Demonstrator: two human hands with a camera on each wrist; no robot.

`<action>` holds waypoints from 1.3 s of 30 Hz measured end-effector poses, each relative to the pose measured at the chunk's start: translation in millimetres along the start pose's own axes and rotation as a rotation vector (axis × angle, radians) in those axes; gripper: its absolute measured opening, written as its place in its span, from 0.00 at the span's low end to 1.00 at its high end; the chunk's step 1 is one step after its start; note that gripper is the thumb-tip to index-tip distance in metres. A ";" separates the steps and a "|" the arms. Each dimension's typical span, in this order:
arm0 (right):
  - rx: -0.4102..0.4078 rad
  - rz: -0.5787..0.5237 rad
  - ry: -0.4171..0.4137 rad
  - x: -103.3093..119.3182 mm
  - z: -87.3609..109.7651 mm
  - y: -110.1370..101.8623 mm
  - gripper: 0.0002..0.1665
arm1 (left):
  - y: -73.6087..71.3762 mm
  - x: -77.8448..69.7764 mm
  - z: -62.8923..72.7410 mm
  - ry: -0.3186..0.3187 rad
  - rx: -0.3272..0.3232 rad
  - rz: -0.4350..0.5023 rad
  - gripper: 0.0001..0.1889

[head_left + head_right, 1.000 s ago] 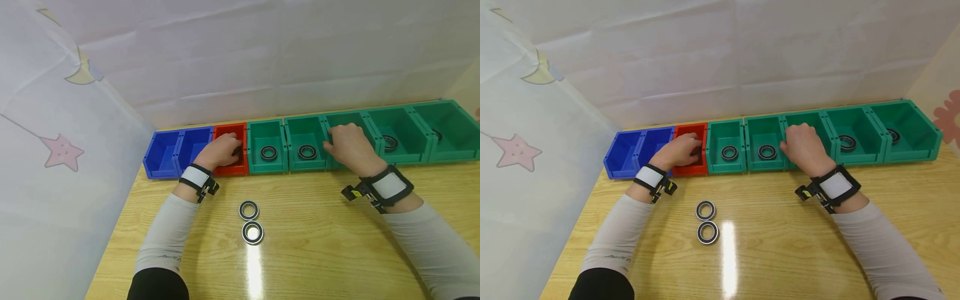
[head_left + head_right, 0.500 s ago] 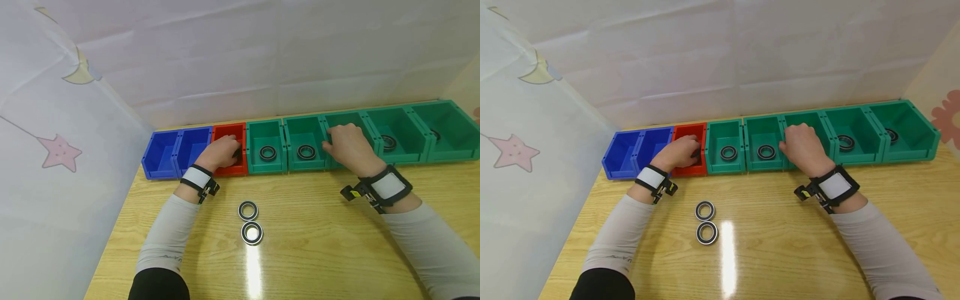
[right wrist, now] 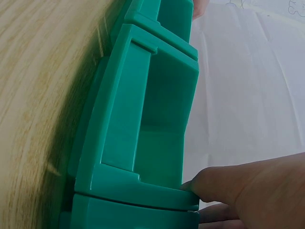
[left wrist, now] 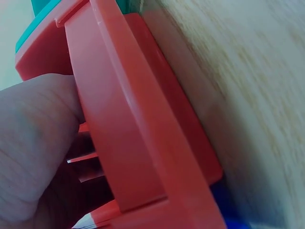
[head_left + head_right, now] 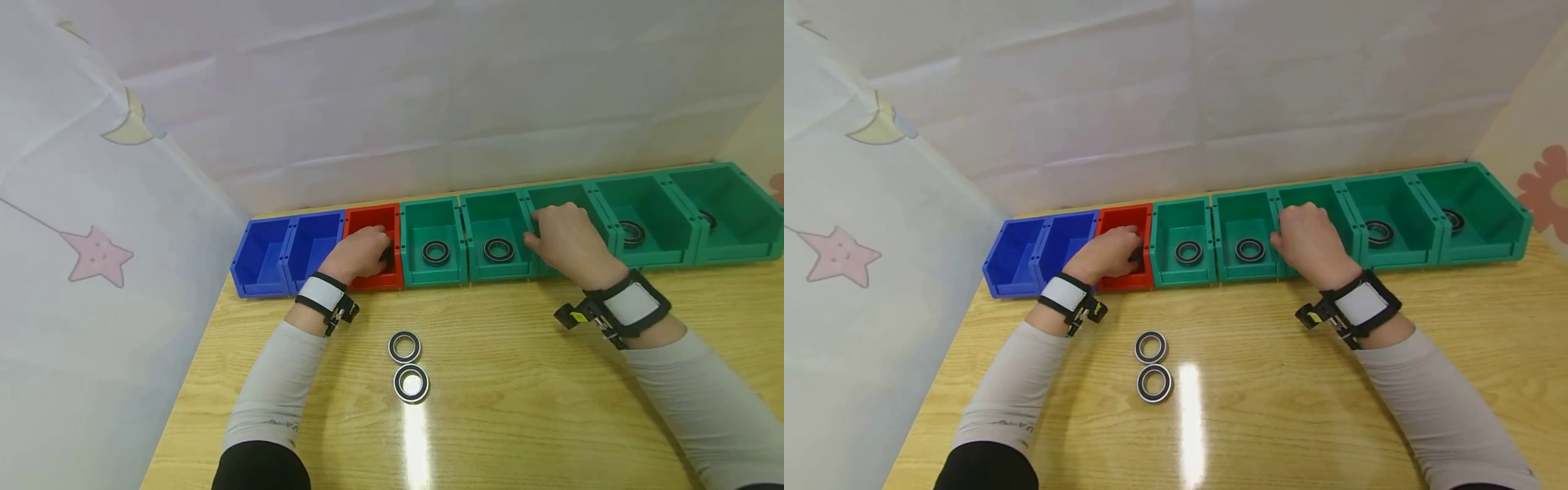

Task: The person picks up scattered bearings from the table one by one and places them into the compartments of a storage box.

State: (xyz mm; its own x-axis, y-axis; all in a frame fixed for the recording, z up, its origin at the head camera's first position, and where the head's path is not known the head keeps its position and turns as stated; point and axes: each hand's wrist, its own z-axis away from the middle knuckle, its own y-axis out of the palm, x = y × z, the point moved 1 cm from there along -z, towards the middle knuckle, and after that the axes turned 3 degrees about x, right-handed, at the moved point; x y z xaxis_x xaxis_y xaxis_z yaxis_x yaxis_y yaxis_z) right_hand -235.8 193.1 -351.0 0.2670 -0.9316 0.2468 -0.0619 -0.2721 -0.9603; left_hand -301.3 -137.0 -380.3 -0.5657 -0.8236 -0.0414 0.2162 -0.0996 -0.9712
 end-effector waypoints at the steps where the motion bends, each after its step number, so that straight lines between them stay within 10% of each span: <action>1: 0.001 -0.003 -0.001 0.1 0.2 0.0 0.13 | 0.0 -0.2 0.3 -0.001 0.003 0.000 0.04; 27: -0.014 0.004 -0.003 -1.0 0.3 1.3 0.21 | 1.6 -5.6 3.9 -0.025 0.008 -0.029 0.06; 39: -0.011 -0.005 0.003 -0.5 0.4 0.5 0.17 | -16.2 -16.7 39.2 -0.017 -0.179 -0.058 0.12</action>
State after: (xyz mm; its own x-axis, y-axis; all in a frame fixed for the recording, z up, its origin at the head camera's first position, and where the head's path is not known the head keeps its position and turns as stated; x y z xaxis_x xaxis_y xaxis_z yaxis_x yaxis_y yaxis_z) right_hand -235.6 193.4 -351.7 0.2641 -0.9309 0.2523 -0.0714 -0.2798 -0.9574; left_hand -264.2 -143.5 -354.7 -0.5594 -0.8287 0.0181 0.0375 -0.0471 -0.9982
